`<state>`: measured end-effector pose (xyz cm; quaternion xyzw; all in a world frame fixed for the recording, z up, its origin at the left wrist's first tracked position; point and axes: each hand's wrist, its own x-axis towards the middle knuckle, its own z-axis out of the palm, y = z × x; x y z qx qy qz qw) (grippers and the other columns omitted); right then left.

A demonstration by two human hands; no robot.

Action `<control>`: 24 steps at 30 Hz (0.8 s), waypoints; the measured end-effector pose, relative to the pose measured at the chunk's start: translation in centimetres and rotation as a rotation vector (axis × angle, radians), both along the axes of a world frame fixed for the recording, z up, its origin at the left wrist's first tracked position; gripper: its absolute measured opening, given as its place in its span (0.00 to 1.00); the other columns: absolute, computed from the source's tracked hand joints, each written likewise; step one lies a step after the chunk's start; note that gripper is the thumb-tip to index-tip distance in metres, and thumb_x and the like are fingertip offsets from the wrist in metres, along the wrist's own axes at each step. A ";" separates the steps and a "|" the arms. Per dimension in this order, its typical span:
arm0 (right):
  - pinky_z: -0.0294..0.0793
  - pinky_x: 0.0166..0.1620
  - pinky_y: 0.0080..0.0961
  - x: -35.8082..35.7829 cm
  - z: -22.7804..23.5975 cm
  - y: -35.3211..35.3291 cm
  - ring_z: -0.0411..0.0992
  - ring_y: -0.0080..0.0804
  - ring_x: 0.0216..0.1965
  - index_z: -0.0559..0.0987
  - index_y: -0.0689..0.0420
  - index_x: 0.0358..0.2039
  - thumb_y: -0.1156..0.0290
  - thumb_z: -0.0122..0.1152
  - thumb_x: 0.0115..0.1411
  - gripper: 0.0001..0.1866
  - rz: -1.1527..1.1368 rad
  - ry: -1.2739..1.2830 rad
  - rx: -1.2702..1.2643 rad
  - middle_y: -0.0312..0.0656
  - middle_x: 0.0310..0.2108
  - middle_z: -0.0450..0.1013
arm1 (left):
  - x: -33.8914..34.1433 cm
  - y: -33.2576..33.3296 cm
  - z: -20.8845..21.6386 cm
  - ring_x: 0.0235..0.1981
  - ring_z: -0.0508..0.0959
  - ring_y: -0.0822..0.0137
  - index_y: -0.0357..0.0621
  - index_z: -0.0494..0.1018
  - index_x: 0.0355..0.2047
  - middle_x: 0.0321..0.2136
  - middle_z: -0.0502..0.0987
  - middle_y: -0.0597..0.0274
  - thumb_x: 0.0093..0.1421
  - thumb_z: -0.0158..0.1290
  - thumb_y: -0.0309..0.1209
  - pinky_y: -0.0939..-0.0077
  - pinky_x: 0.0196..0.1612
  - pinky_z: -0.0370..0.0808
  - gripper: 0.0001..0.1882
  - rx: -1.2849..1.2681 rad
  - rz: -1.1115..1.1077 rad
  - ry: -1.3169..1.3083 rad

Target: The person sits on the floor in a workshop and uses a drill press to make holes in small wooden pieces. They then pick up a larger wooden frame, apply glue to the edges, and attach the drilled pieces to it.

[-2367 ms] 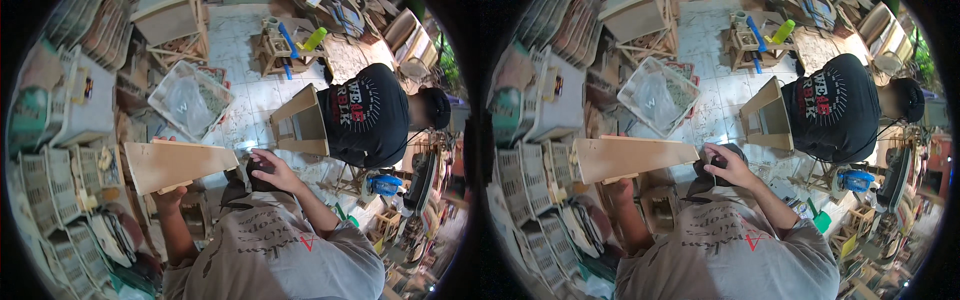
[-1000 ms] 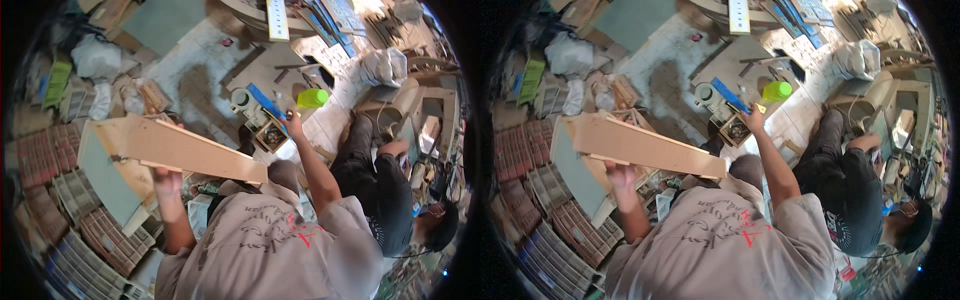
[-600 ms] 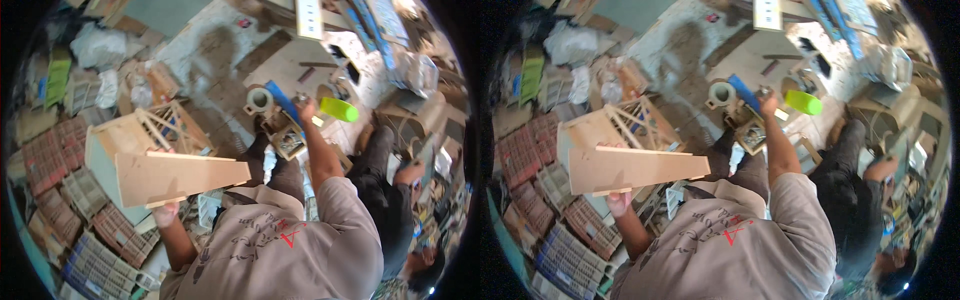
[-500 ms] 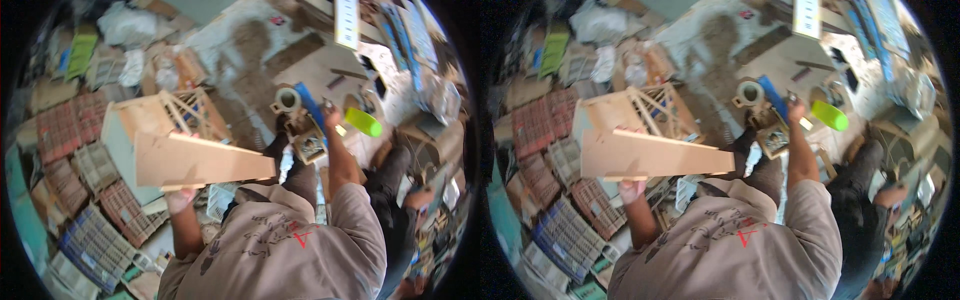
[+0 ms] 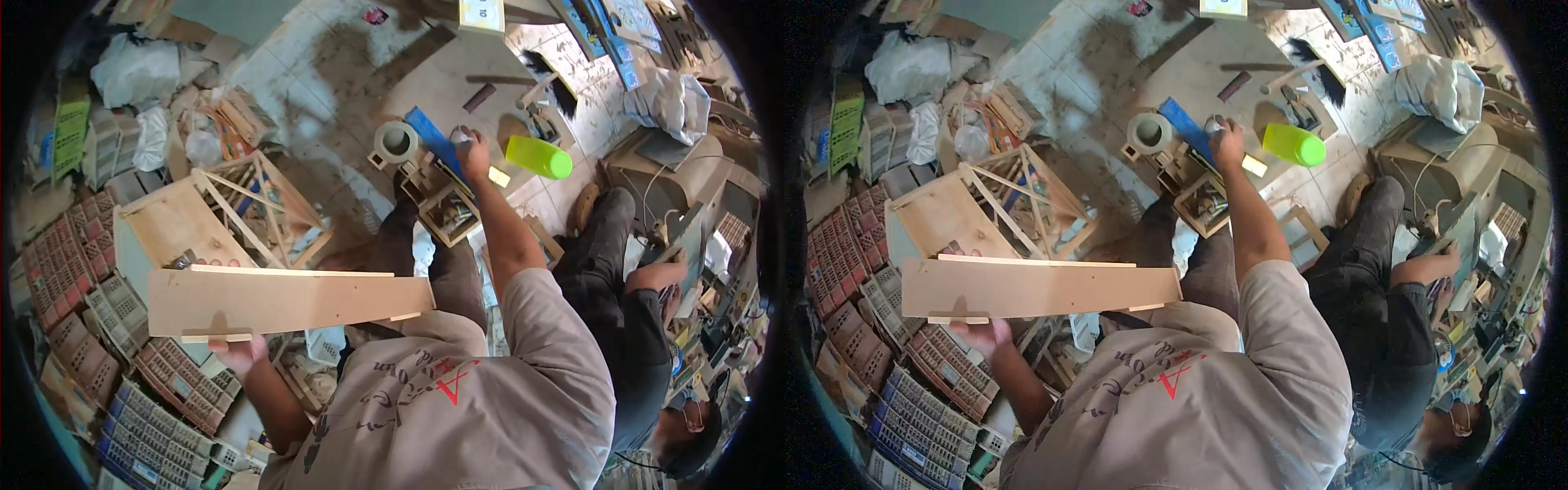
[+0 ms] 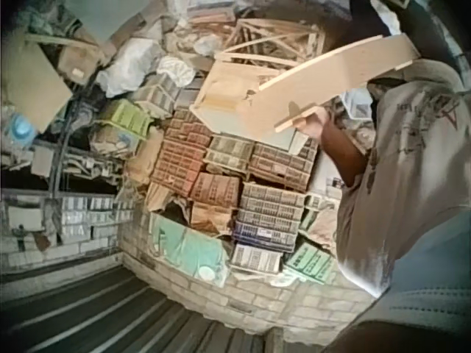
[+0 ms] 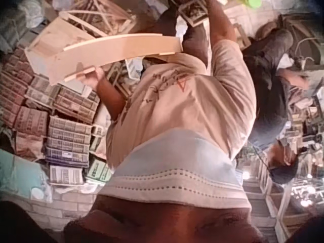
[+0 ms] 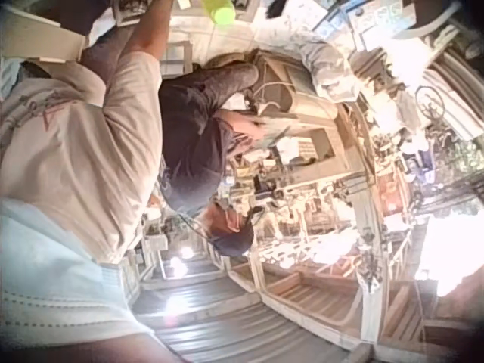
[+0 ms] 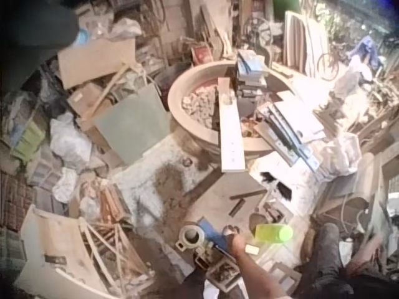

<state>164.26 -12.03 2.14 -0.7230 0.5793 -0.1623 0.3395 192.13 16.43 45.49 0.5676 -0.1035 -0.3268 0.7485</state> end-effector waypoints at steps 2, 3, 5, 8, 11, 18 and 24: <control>0.66 0.57 0.41 -0.6 -1.2 0.6 0.66 0.53 0.54 0.72 0.48 0.56 0.70 0.68 0.47 0.32 -0.040 -0.024 -0.029 0.55 0.54 0.67 | 0.1 0.5 -1.1 0.66 0.53 0.46 0.38 0.42 0.67 0.64 0.53 0.51 0.44 0.70 0.49 0.50 0.69 0.47 0.61 -0.004 -0.040 0.016; 0.66 0.57 0.41 -0.4 -1.2 0.8 0.66 0.54 0.54 0.73 0.47 0.56 0.68 0.69 0.47 0.32 -0.061 -0.060 -0.008 0.56 0.54 0.67 | 0.4 0.6 -1.2 0.66 0.53 0.46 0.38 0.42 0.67 0.64 0.53 0.51 0.43 0.70 0.49 0.50 0.69 0.47 0.61 -0.008 -0.063 0.030; 0.66 0.57 0.43 0.3 -1.2 1.2 0.67 0.55 0.53 0.77 0.47 0.52 0.60 0.71 0.48 0.28 -0.120 -0.089 -0.030 0.59 0.52 0.67 | 0.9 0.8 -1.8 0.66 0.55 0.46 0.38 0.43 0.67 0.64 0.53 0.52 0.43 0.70 0.49 0.50 0.69 0.49 0.61 0.002 -0.038 0.060; 0.66 0.56 0.43 0.6 -3.1 1.3 0.66 0.57 0.54 0.79 0.46 0.50 0.59 0.68 0.52 0.23 -0.160 -0.070 -0.061 0.61 0.53 0.67 | 2.2 -0.9 -1.4 0.65 0.56 0.46 0.38 0.45 0.66 0.64 0.54 0.51 0.42 0.70 0.49 0.49 0.68 0.51 0.61 0.004 -0.080 0.066; 0.74 0.45 0.38 1.8 -2.5 1.3 0.77 0.50 0.37 0.80 0.60 0.42 0.57 0.64 0.56 0.20 -0.274 -0.306 -0.002 0.53 0.34 0.79 | 3.9 -1.1 -2.3 0.64 0.58 0.45 0.38 0.47 0.66 0.63 0.57 0.51 0.41 0.70 0.49 0.48 0.67 0.55 0.60 0.006 -0.094 0.073; 0.76 0.34 0.25 2.1 4.9 3.0 0.74 0.25 0.28 0.75 0.63 0.41 0.60 0.59 0.64 0.17 -0.610 -0.702 0.287 0.39 0.28 0.75 | 5.4 -4.4 -1.4 0.63 0.61 0.51 0.40 0.49 0.66 0.62 0.59 0.54 0.45 0.67 0.52 0.50 0.67 0.56 0.56 -0.070 -0.223 0.181; 0.75 0.40 0.24 4.1 25.2 5.7 0.73 0.24 0.36 0.71 0.63 0.47 0.70 0.53 0.67 0.12 -0.186 -0.731 0.224 0.41 0.38 0.74 | 4.8 -4.7 0.7 0.64 0.59 0.51 0.42 0.48 0.66 0.62 0.58 0.55 0.45 0.68 0.52 0.50 0.67 0.56 0.57 -0.256 -0.374 0.343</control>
